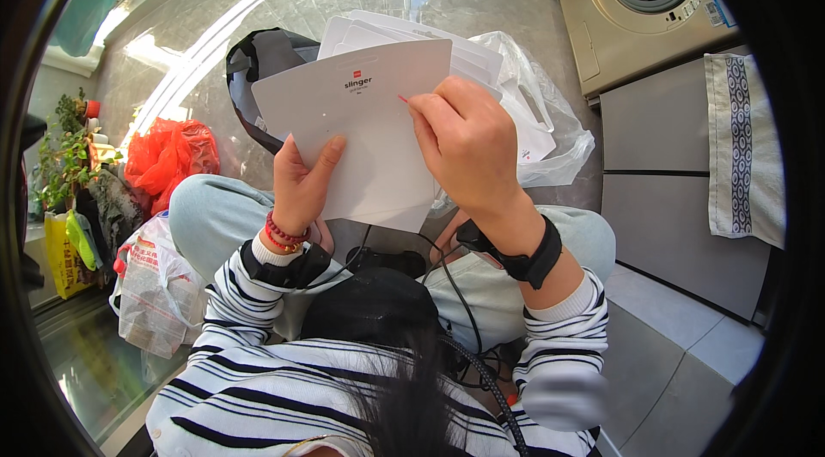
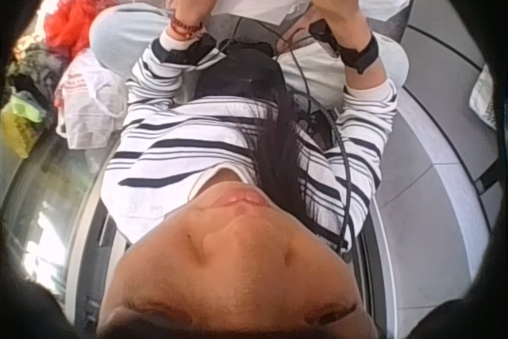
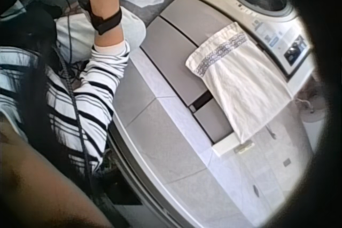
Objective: The person sits on the floor and repeatedly inserts a red pin into pre-punched holes on white paper parts labeled 'slinger', then places the assembled parts into a black bag. The person handles the parts one at a time and continues the cycle until the end of the clip.
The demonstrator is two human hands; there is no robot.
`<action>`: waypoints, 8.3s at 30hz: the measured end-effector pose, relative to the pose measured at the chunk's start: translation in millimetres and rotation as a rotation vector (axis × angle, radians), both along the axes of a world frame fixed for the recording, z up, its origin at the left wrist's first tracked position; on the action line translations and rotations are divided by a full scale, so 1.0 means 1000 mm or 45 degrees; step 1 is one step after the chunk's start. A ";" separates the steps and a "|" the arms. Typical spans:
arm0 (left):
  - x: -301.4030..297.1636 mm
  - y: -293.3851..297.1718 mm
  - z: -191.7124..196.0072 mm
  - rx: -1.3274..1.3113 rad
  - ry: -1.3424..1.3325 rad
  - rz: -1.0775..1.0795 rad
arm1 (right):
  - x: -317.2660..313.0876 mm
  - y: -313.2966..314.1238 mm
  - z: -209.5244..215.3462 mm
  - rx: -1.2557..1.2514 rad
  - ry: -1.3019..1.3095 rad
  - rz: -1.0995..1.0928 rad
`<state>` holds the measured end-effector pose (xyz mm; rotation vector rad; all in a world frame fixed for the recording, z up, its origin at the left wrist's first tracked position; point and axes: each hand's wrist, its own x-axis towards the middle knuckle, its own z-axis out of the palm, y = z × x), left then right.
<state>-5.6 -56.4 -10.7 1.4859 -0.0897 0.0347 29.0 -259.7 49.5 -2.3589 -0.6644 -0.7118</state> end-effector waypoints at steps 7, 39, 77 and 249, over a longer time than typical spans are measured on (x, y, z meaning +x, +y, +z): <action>-0.001 0.000 0.002 -0.004 0.003 -0.013 | -0.001 0.003 0.000 0.000 -0.005 -0.021; -0.003 -0.001 0.006 -0.015 -0.060 -0.018 | -0.005 0.005 0.001 -0.022 -0.061 -0.074; 0.000 0.012 0.009 -0.093 0.073 -0.330 | 0.029 -0.045 0.027 1.466 1.446 0.680; 0.014 0.027 0.004 0.293 -0.356 0.175 | 0.014 -0.105 0.048 0.456 0.553 0.097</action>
